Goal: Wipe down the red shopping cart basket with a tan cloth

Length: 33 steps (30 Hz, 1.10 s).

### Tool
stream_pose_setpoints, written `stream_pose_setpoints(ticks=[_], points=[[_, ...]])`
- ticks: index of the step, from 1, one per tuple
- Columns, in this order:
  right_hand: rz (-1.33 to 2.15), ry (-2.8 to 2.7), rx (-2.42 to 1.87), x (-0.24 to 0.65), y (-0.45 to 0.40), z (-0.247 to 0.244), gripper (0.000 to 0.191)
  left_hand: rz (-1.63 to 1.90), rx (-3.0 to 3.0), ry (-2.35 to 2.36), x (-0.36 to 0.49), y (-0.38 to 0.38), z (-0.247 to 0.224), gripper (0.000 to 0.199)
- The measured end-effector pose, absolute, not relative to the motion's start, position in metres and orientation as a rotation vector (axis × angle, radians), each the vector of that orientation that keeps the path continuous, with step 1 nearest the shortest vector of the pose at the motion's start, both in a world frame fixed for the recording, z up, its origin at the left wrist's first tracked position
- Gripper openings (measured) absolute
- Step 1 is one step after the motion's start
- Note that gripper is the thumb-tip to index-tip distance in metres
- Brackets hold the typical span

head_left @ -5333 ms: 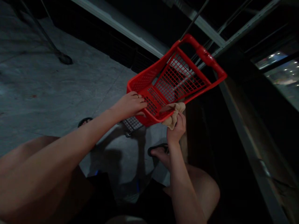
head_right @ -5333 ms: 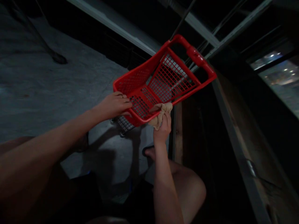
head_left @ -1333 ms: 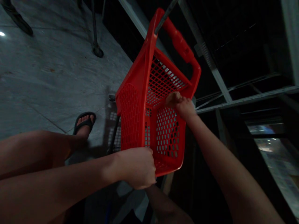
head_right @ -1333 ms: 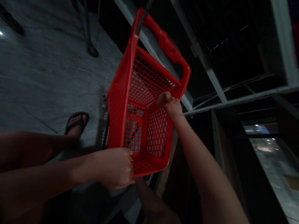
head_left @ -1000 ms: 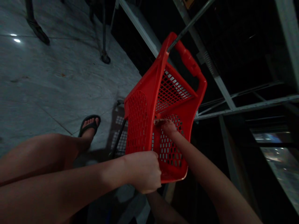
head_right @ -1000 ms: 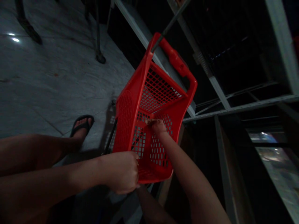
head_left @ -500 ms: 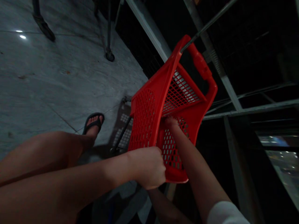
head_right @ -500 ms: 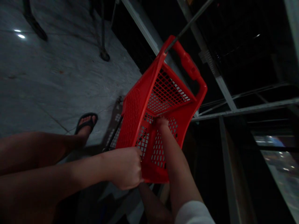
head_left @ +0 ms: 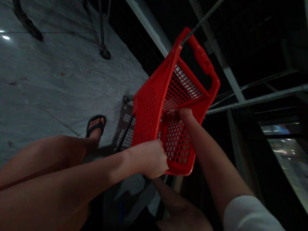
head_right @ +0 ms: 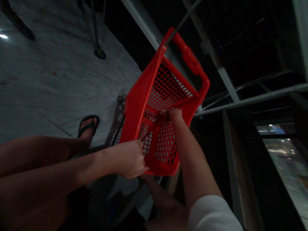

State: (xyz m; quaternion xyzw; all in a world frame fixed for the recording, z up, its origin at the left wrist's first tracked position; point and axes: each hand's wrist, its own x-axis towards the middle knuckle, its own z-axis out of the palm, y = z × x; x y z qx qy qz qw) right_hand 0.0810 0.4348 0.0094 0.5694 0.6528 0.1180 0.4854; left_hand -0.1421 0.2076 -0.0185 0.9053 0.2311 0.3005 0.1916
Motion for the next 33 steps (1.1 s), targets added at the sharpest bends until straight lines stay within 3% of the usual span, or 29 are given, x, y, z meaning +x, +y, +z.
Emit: stream_pose_setpoints(ticks=[4, 9, 16, 23, 26, 29, 33], points=[[0.252, 1.61, 1.293, 0.092, 0.42, 0.034, 0.04, 0.714, 2.719, 0.438, -0.152, 0.214, -0.008, 0.027], [0.056, 1.705, 1.063, 0.086, 0.341, 0.012, 0.039, 0.534, 2.865, 0.463, -0.158, 0.221, 0.002, 0.038], [-0.143, 1.845, 0.842, 0.076, 0.271, 0.015, 0.031, 0.78, 2.931, 0.458, -0.157, 0.223, -0.005, 0.028], [0.387, 2.082, 0.928, 0.117, 0.322, 0.091, 0.039, 0.73, 2.98, 0.49, -0.153, 0.229, -0.011, 0.046], [0.508, 2.085, 1.102, 0.12, 0.326, 0.095, 0.047, 0.625, 2.996, 0.524, -0.151, 0.233, -0.007, 0.049], [0.322, 2.014, 1.163, 0.101, 0.296, 0.066, 0.049, 0.576, 2.973, 0.571, -0.15, 0.238, -0.005, 0.05], [-0.23, 1.947, 1.078, 0.077, 0.253, 0.024, 0.039, 0.493, 2.949, 0.595, -0.151, 0.243, -0.004, 0.047]])
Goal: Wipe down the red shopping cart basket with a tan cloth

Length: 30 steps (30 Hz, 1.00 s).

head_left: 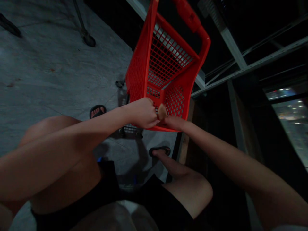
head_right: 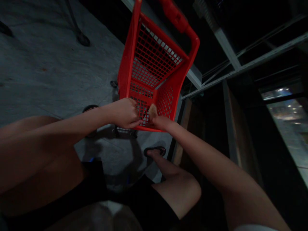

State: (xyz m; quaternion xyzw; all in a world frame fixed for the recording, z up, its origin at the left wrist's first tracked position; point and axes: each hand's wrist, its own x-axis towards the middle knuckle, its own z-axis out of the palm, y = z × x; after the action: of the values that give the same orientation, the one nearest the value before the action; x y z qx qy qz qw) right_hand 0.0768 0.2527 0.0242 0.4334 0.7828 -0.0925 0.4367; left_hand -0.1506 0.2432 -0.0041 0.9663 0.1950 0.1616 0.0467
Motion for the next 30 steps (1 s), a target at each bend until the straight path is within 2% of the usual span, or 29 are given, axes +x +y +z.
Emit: stream_pose_setpoints(ticks=[2, 4, 10, 15, 18, 23, 27, 30], points=[[-0.475, 1.896, 1.087, 0.076, 0.25, 0.022, 0.04, 0.475, 2.932, 0.599, -0.153, 0.245, -0.004, 0.045], [-0.493, 1.851, 1.108, 0.081, 0.261, 0.032, 0.044, 0.47, 2.907, 0.621, -0.156, 0.247, -0.002, 0.045], [0.235, 2.041, 1.056, 0.096, 0.307, 0.069, 0.033, 0.245, 2.923, 0.733, -0.159, 0.251, 0.009, 0.044], [0.203, 2.044, 1.341, 0.085, 0.282, 0.056, 0.043, 0.16, 2.816, 1.001, -0.148, 0.25, 0.02, 0.05], [-0.026, 2.02, 1.525, 0.071, 0.24, 0.039, 0.043, 0.079, 2.805, 1.117, -0.14, 0.247, 0.022, 0.052], [-0.483, 2.147, 2.026, 0.058, 0.188, 0.025, 0.04, -0.055, 2.799, 1.093, -0.141, 0.234, 0.024, 0.069], [-1.237, 2.265, 2.411, 0.058, 0.165, 0.027, 0.031, -0.211, 2.798, 1.041, -0.147, 0.216, 0.035, 0.072], [-1.753, 2.221, 2.507, 0.053, 0.14, 0.031, 0.03, -0.308, 2.689, 0.938, -0.148, 0.199, 0.041, 0.071]])
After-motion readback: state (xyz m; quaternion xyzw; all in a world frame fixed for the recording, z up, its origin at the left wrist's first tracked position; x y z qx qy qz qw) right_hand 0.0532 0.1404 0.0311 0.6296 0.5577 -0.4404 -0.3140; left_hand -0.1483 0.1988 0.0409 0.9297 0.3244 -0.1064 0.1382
